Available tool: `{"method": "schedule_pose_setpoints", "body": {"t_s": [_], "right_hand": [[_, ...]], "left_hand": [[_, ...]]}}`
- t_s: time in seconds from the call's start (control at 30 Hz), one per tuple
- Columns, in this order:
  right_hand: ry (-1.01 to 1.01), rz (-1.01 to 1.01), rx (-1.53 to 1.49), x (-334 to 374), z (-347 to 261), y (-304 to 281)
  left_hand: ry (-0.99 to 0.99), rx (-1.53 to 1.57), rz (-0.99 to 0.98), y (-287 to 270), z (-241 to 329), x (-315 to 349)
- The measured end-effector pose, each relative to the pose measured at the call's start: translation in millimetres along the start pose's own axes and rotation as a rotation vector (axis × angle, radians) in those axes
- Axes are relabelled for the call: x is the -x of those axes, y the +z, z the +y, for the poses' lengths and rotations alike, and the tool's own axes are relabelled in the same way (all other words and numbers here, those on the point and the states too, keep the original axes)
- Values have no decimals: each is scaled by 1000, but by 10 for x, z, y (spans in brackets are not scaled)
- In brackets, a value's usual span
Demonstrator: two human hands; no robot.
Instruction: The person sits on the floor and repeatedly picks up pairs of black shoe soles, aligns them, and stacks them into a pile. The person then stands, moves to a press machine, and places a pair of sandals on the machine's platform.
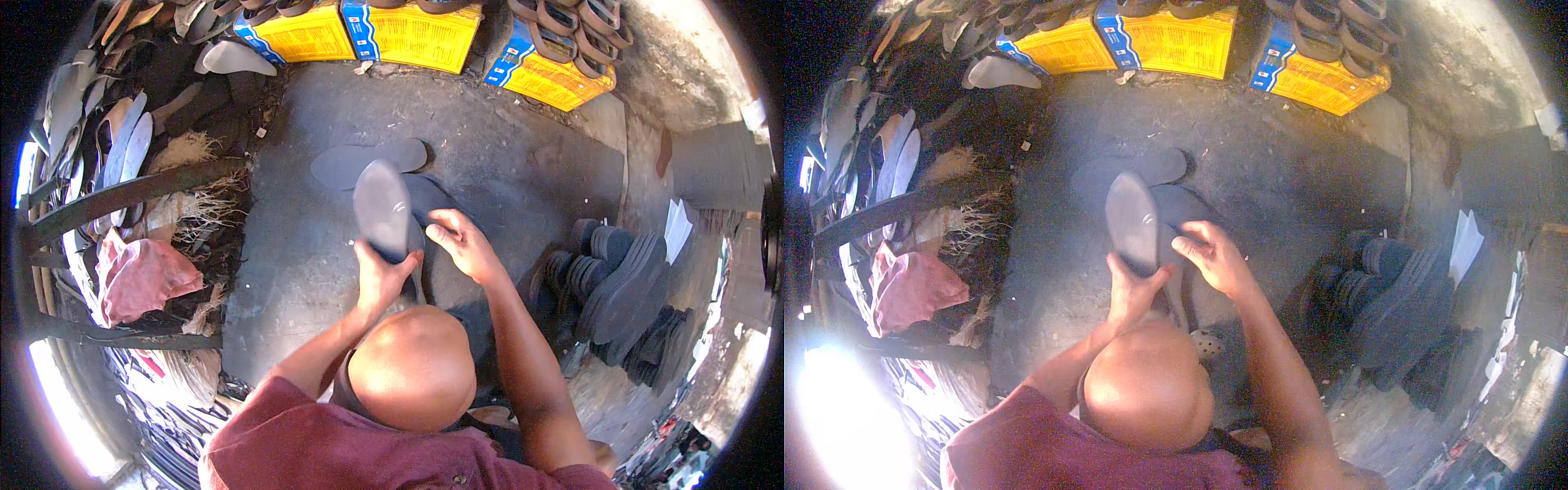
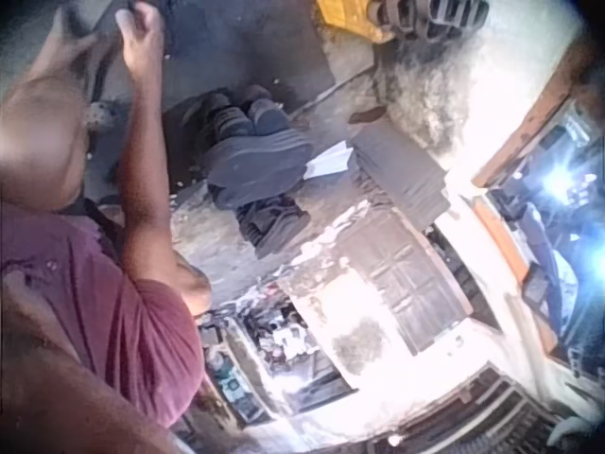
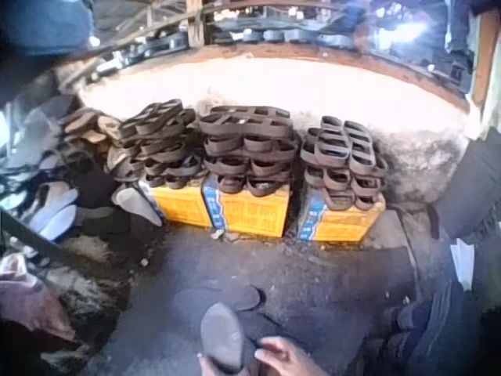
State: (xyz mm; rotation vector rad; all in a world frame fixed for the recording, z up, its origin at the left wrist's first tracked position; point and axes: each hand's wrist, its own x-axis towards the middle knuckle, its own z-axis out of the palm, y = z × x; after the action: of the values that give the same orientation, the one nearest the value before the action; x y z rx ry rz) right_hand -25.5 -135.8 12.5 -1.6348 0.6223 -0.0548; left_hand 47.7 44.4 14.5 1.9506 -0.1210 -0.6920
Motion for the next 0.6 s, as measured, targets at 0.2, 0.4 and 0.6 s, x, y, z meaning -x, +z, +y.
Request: {"method": "schedule_pose_setpoints", "body": {"t_s": [0.2,0.4,0.6], "right_hand": [[19,243,982,154,607,-124],[288,490,243,412,579,-377],[311,368,-640,681,-354,-1012]], "left_hand": [[162,-615,310,-60,-778,-270],[494,-1141,-138,-584,376,-2262],[1274,-1165,-509,-12,887,-1962]]}}
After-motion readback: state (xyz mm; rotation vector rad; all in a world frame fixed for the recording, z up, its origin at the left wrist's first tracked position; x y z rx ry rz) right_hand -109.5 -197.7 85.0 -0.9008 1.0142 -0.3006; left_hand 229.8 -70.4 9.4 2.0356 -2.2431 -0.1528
